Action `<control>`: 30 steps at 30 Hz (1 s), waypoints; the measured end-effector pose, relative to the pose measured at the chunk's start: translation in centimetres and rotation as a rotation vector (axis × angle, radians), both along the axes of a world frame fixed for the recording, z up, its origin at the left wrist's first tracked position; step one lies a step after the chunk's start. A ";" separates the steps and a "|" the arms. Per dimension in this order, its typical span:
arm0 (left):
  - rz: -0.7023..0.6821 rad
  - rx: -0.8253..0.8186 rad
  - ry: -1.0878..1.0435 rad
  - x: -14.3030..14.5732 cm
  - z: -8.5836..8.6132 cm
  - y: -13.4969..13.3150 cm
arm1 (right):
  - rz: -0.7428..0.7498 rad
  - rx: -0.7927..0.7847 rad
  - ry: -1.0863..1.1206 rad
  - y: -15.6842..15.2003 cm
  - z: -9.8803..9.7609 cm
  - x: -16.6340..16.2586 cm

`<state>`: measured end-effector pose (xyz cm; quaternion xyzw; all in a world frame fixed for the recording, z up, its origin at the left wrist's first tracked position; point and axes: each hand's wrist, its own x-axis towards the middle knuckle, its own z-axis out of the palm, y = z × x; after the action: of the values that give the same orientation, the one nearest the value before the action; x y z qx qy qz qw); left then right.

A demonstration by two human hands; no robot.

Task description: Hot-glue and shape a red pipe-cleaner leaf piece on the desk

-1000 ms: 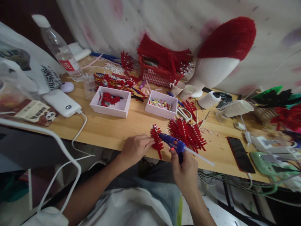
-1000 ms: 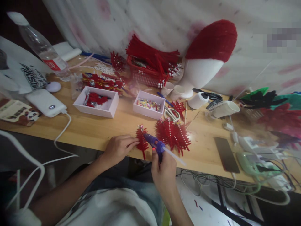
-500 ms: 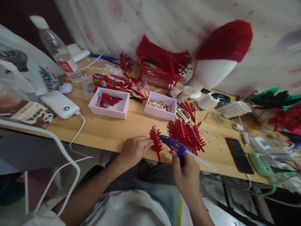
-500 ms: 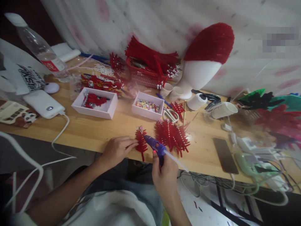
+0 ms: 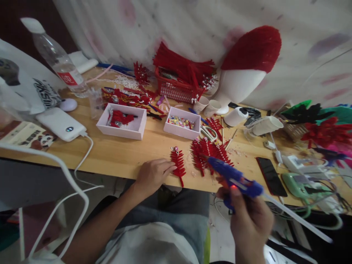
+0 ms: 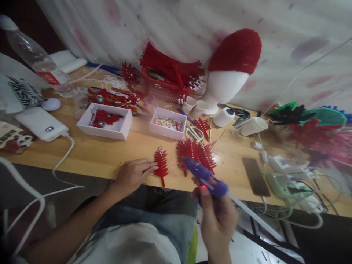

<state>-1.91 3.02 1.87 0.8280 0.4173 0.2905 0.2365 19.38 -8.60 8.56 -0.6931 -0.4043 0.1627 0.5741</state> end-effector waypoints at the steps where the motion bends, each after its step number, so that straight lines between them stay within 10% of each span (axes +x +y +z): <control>1: 0.008 -0.001 -0.013 0.0 0.0 0.0 | -0.086 0.089 0.060 0.0 0.6 0.6; 8: 0.108 0.003 -0.081 -0.2 0.7 0.1 | -0.491 0.180 0.082 2.5 -0.4 8.7; 16: 0.195 -0.308 -0.336 -0.2 2.7 -0.5 | -0.428 -0.117 -0.211 4.0 -5.5 13.9; 30: 0.134 -1.228 -0.847 1.4 3.2 -5.2 | -0.439 -0.419 -0.519 3.5 -5.4 14.9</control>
<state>-0.46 -2.19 5.04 0.3373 0.4274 0.3130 0.7782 34.32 -5.07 3.15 -0.8832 -0.3364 -0.0656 0.3201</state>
